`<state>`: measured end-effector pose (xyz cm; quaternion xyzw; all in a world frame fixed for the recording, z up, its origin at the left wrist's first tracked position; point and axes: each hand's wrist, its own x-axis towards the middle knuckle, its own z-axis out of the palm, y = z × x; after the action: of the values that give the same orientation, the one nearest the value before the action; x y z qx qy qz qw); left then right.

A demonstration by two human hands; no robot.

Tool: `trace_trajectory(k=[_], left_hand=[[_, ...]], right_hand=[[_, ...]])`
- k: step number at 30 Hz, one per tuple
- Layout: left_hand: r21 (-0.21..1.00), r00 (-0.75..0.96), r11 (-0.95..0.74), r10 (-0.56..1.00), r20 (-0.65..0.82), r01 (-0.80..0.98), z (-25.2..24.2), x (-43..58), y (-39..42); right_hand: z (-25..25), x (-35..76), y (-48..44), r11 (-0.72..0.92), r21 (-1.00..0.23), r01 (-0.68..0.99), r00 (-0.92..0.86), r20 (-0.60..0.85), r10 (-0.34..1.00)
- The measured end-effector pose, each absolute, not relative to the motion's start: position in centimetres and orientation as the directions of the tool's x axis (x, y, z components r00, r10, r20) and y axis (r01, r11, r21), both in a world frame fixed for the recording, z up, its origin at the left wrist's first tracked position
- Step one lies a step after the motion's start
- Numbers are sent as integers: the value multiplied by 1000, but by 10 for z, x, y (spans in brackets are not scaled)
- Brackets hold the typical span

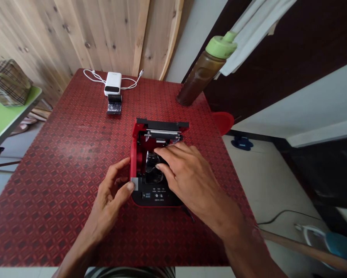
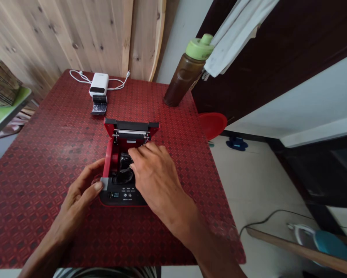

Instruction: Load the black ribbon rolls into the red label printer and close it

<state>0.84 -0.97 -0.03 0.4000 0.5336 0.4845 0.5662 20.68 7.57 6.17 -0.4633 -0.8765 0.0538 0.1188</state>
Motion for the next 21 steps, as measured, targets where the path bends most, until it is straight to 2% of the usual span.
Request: trace_trajectory(k=[10, 15, 21], left_hand=[[973, -39, 213, 975, -218, -93, 0, 7, -9], [968, -29, 221, 974, -226, -124, 1, 8, -10], [971, -36, 205, 977, -210, -122, 0, 8, -9]], right_hand=[[61, 193, 75, 557, -129, 821, -552, 73, 831], [55, 191, 90, 552, -170, 816, -563, -21, 826], [43, 192, 102, 572, -193, 797, -589, -41, 807]])
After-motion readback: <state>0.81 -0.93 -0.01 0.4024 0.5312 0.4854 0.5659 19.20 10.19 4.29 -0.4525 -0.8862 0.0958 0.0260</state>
